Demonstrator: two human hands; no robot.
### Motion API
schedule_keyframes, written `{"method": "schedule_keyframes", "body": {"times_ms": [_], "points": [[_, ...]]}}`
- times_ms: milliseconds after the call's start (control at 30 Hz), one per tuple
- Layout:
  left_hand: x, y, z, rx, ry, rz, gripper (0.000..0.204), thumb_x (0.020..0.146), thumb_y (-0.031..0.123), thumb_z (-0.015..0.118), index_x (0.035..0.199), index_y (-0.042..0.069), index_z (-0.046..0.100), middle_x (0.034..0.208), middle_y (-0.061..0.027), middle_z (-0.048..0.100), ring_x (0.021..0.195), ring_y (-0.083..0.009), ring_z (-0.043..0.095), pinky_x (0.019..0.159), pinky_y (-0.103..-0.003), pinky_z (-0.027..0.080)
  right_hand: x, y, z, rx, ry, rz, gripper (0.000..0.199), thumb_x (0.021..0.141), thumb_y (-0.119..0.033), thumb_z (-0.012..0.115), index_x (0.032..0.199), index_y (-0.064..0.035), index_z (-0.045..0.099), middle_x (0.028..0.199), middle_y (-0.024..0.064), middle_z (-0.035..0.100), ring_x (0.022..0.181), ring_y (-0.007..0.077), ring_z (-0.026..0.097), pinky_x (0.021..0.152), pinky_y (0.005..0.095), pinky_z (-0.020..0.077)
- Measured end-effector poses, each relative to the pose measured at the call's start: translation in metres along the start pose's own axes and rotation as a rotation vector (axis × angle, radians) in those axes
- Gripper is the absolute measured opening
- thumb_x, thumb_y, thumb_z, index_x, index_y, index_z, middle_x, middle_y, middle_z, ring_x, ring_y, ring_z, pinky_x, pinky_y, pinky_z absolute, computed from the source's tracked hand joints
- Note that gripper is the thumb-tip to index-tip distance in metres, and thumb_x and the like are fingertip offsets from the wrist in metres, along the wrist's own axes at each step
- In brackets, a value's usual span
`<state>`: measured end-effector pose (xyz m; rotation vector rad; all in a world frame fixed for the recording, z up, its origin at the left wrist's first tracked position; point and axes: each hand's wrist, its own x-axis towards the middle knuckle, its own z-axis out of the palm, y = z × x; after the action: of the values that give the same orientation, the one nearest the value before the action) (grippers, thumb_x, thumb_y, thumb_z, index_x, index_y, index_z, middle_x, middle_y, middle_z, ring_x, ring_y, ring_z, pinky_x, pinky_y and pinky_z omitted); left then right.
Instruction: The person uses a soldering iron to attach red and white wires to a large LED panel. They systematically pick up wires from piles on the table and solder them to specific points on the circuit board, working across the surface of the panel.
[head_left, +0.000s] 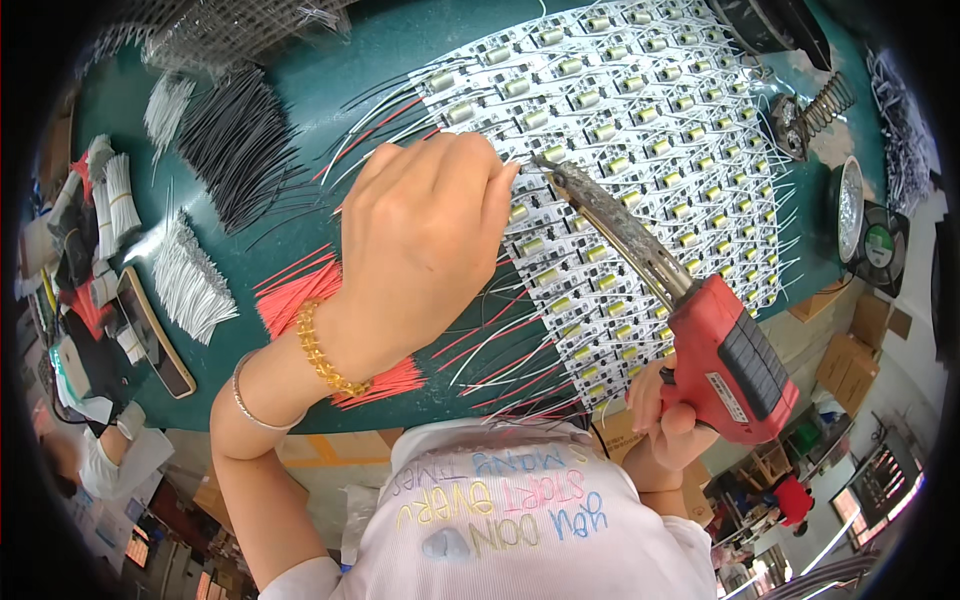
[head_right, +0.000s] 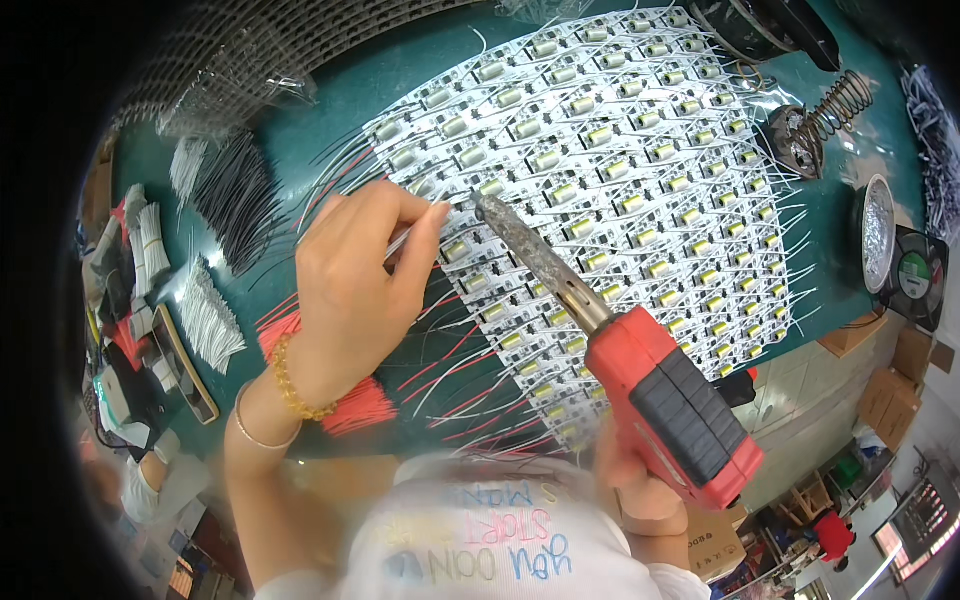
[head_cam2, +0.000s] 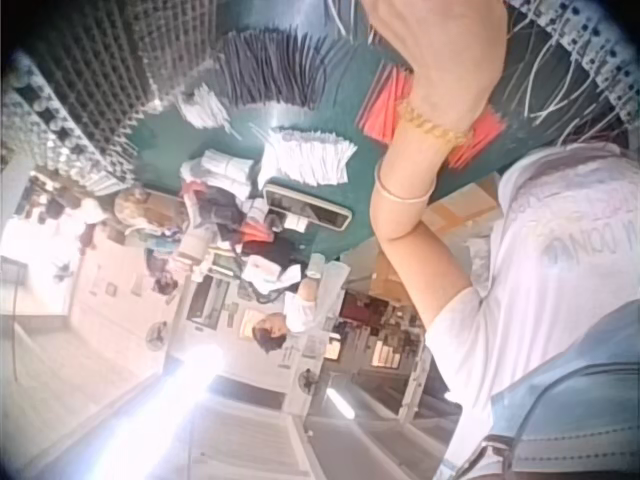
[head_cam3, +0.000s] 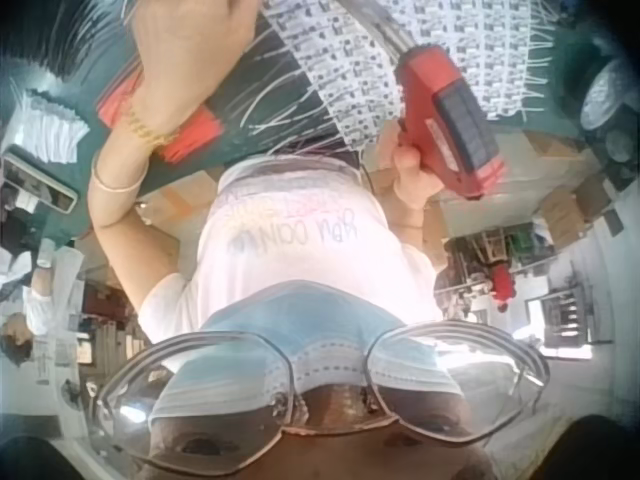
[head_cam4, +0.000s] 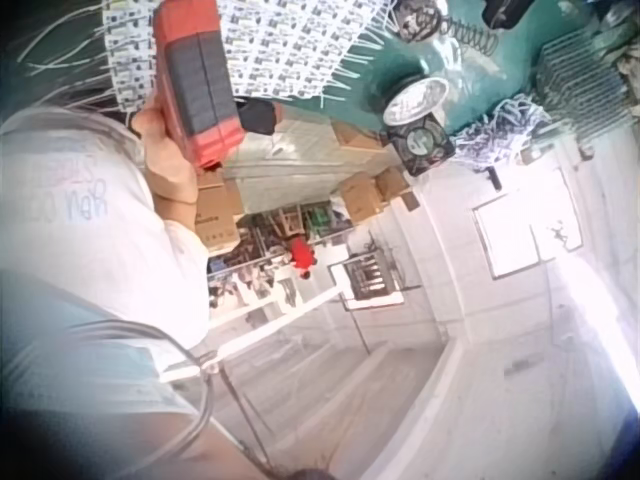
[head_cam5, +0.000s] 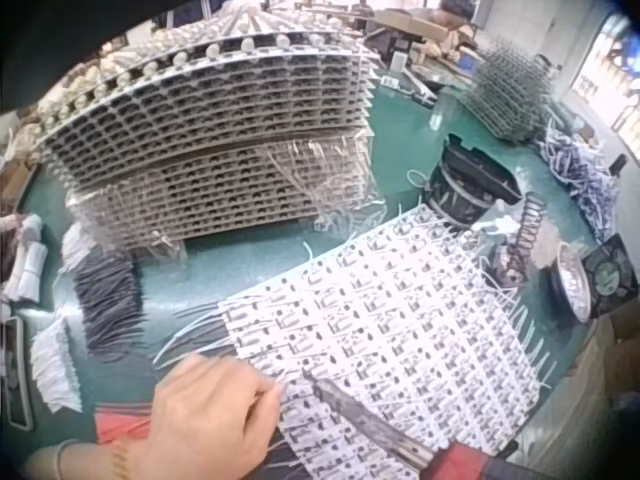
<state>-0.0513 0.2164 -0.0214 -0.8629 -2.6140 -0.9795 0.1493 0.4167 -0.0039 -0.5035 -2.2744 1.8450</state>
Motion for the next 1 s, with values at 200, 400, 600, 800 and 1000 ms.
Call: {"method": "schedule_keyframes", "body": {"times_ms": [200,400,600,800,1000], "points": [[0.0,0.001,0.001,0.038,0.006,0.034,0.016,0.078,0.001,0.071,0.072,0.005,0.056,0.063,-0.004,0.056,0.049,-0.0193,0.048,0.052,-0.032,0.035,0.001,0.001,0.001,-0.003,0.006,0.008,0.08,0.086,-0.058,0.058,0.121,0.012,0.042,0.048,-0.0006,0.046,0.038,0.0096,0.043,0.042,0.0246,0.0394],[0.0,0.0,0.003,0.036,0.008,0.058,0.017,0.077,0.0,0.071,0.071,0.006,0.055,0.061,-0.0037,0.053,0.048,-0.0186,0.047,0.052,-0.032,0.034,0.004,-0.002,0.003,0.005,0.023,0.01,0.08,0.086,-0.059,0.058,0.12,0.012,0.043,0.048,-0.0007,0.045,0.038,0.0094,0.042,0.042,0.0246,0.0394],[0.0,0.001,0.002,0.03,0.009,0.052,0.018,0.076,0.0,0.071,0.07,0.005,0.055,0.061,-0.0039,0.052,0.048,-0.019,0.046,0.051,-0.032,0.034,0.009,-0.009,0.008,0.021,0.054,0.017,0.08,0.086,-0.059,0.059,0.12,0.0121,0.043,0.048,-0.0009,0.045,0.038,0.0093,0.042,0.042,0.0245,0.0395],[0.0,0.001,0.0,0.021,-0.014,0.043,0.015,0.077,0.001,0.071,0.073,0.004,0.057,0.064,-0.0062,0.056,0.052,-0.0213,0.051,0.053,-0.033,0.038,0.01,-0.012,0.013,0.036,0.076,0.029,0.081,0.085,-0.059,0.059,0.12,0.0121,0.043,0.048,-0.001,0.045,0.038,0.0091,0.042,0.042,0.0245,0.0396],[-0.001,0.006,-0.023,0.067,-0.109,-0.03,0.008,0.079,0.002,0.069,0.078,0.002,0.06,0.071,-0.0098,0.058,0.062,-0.0278,0.057,0.058,-0.035,0.045,0.001,-0.003,0.002,-0.039,0.064,-0.011,0.081,0.084,-0.06,0.06,0.12,0.0116,0.043,0.047,-0.0014,0.044,0.037,0.0088,0.041,0.042,0.0243,0.0389]]}}
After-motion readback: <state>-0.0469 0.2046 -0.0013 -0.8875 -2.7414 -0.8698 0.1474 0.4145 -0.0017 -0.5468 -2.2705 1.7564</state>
